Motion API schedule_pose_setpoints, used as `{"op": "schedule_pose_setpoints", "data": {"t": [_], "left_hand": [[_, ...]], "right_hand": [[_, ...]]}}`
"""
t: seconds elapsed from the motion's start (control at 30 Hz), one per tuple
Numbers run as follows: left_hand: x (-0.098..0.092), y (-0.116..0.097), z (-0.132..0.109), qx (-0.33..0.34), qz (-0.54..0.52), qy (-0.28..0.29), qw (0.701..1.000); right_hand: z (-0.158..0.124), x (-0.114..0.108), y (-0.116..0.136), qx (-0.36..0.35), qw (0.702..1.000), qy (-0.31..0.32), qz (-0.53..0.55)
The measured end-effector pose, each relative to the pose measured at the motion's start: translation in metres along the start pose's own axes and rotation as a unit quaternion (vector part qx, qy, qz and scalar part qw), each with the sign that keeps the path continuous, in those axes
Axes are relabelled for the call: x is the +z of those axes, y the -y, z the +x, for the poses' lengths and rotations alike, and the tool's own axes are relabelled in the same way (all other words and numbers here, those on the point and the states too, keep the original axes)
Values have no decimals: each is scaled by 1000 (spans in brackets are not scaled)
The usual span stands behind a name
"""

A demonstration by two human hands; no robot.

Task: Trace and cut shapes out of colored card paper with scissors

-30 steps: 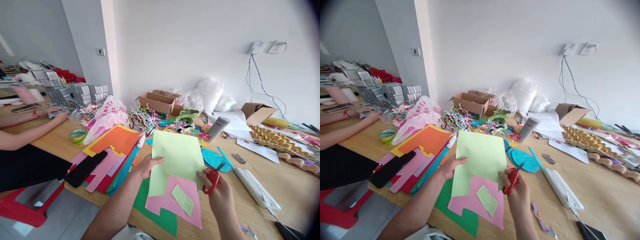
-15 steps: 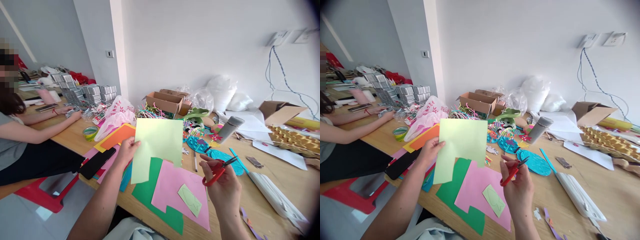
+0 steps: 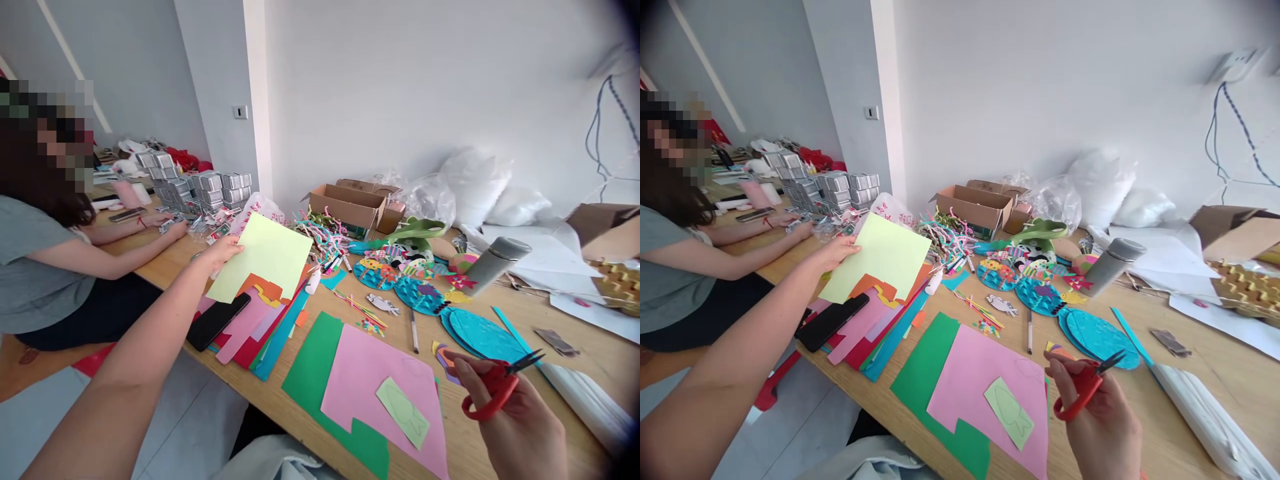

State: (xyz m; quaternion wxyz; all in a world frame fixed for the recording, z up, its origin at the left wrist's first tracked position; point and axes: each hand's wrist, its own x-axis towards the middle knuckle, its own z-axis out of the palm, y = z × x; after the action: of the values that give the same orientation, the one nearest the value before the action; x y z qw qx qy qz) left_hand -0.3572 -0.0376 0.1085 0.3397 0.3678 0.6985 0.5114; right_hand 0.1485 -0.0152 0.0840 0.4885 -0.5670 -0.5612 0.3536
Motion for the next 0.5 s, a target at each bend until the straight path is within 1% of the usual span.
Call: {"op": "schedule_pose_setpoints", "data": {"t": [0.07, 0.17, 0.33, 0.43, 0.5], "left_hand": [[-4, 7, 17, -22, 52, 4, 998], [-4, 19, 37, -47, 86, 19, 995], [1, 33, 60, -74, 131, 46, 988], [-1, 40, 69, -71, 170, 34, 982], [-2, 42, 73, -55, 196, 16, 979]], "right_hand": [[-1, 0, -4, 9, 1000, -3, 0], [-4, -2, -9, 13, 1000, -5, -4], [-8, -7, -20, 38, 999, -24, -21], [-8, -11, -25, 53, 998, -27, -21], [-8, -12, -27, 53, 998, -24, -25]]}}
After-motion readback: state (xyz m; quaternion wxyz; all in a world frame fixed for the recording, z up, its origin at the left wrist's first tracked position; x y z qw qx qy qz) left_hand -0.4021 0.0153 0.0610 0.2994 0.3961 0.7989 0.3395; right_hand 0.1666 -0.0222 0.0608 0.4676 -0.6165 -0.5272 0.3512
